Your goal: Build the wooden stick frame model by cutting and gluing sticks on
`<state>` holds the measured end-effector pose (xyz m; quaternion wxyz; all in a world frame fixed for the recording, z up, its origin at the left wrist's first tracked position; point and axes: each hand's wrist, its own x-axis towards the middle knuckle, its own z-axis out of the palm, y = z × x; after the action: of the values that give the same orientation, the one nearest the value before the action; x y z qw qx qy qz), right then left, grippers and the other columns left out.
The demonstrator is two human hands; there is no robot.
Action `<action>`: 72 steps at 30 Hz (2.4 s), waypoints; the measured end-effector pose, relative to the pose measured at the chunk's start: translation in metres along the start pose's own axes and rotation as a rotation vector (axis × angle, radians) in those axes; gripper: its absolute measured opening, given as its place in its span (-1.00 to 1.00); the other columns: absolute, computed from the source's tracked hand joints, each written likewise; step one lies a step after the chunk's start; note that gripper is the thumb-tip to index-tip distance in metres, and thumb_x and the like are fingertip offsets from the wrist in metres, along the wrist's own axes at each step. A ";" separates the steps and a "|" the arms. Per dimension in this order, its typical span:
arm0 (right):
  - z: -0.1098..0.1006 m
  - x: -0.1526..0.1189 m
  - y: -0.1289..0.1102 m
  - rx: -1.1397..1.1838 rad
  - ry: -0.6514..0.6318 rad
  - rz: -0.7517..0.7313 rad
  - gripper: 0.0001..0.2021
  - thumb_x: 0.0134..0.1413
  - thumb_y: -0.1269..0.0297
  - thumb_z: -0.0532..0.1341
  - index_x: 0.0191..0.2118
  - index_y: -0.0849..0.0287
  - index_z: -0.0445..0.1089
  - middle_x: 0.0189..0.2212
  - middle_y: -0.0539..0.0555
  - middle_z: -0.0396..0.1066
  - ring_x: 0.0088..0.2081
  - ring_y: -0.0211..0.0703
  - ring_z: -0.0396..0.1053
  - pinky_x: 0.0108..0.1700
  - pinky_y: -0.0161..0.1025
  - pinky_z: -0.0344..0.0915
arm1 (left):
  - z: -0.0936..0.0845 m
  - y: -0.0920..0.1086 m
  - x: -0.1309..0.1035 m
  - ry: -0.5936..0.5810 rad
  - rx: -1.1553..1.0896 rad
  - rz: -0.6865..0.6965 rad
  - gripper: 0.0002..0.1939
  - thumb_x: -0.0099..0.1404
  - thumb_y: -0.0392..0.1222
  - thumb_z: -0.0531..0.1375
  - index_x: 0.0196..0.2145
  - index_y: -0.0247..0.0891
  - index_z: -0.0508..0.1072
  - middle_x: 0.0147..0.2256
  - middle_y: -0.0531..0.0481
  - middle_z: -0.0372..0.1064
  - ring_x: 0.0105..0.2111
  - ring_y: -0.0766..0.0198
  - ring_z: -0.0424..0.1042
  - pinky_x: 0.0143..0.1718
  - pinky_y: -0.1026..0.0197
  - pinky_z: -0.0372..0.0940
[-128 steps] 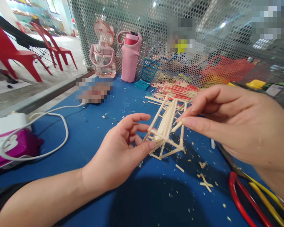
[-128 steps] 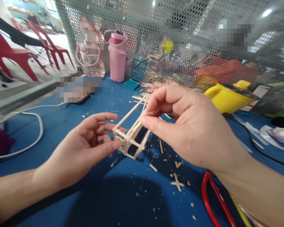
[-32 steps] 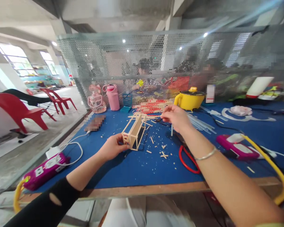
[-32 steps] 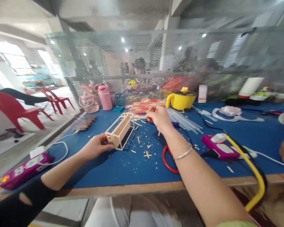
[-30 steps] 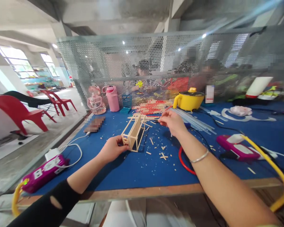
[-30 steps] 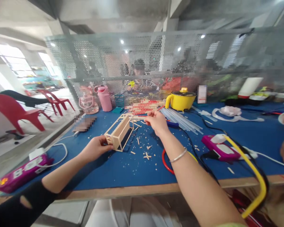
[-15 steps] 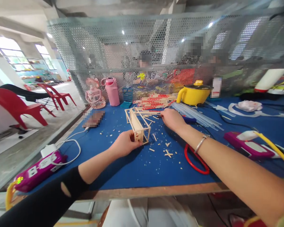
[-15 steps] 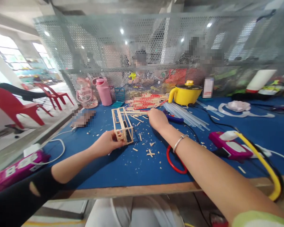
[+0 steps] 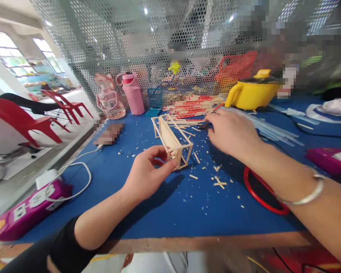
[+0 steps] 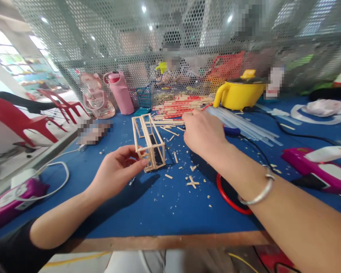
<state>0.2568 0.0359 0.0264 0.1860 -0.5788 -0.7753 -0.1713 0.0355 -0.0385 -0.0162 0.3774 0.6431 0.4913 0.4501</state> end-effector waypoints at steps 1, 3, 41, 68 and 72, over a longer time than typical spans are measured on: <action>-0.009 -0.001 -0.004 0.019 0.048 -0.009 -0.85 -0.02 0.41 0.18 -0.29 0.21 0.47 -0.38 0.18 0.45 -0.32 0.01 0.40 -0.31 -0.07 0.30 | 0.002 0.001 0.000 0.009 -0.016 -0.010 -0.73 0.14 -0.07 0.28 -0.24 -0.27 0.51 -0.33 -0.03 0.46 -0.39 0.30 0.37 -0.35 0.27 0.30; -0.022 -0.007 -0.013 0.122 0.135 -0.032 -0.88 0.02 0.37 0.16 -0.38 0.16 0.46 -0.49 0.07 0.43 -0.43 -0.12 0.37 -0.35 -0.14 0.29 | 0.004 0.002 0.000 0.021 -0.049 -0.043 -0.75 0.16 -0.08 0.27 -0.24 -0.27 0.52 -0.34 -0.02 0.48 -0.42 0.32 0.37 -0.39 0.29 0.29; -0.003 -0.041 -0.049 0.628 0.467 -0.403 -0.91 -0.03 0.44 0.22 -0.43 0.16 0.48 -0.12 0.15 0.49 -0.03 -0.01 0.38 0.03 0.02 0.31 | -0.003 0.000 0.001 0.003 -0.041 -0.042 -0.69 0.13 -0.12 0.31 -0.14 -0.19 0.55 -0.27 -0.01 0.51 -0.37 0.32 0.39 -0.34 0.29 0.30; 0.005 -0.032 -0.040 0.745 0.279 -0.459 -0.81 -0.04 0.49 0.21 -0.26 0.24 0.50 -0.24 0.17 0.45 -0.16 -0.09 0.41 -0.07 -0.13 0.34 | 0.009 -0.008 0.000 0.138 0.069 0.033 -0.75 0.20 -0.01 0.23 -0.37 -0.25 0.56 -0.49 0.05 0.45 -0.51 0.39 0.25 -0.49 0.36 0.17; 0.006 -0.033 -0.039 0.748 0.280 -0.453 -0.79 -0.07 0.50 0.20 -0.26 0.24 0.50 -0.23 0.17 0.45 -0.15 -0.07 0.41 -0.06 -0.11 0.34 | 0.005 -0.012 0.001 0.130 0.038 0.035 -0.74 0.18 0.00 0.26 -0.32 -0.25 0.57 -0.40 0.00 0.50 -0.46 0.33 0.32 -0.40 0.30 0.23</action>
<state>0.2273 0.0008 0.0032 0.4431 -0.2590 -0.8582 0.0073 0.0372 -0.0349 -0.0287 0.3246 0.6280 0.5121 0.4879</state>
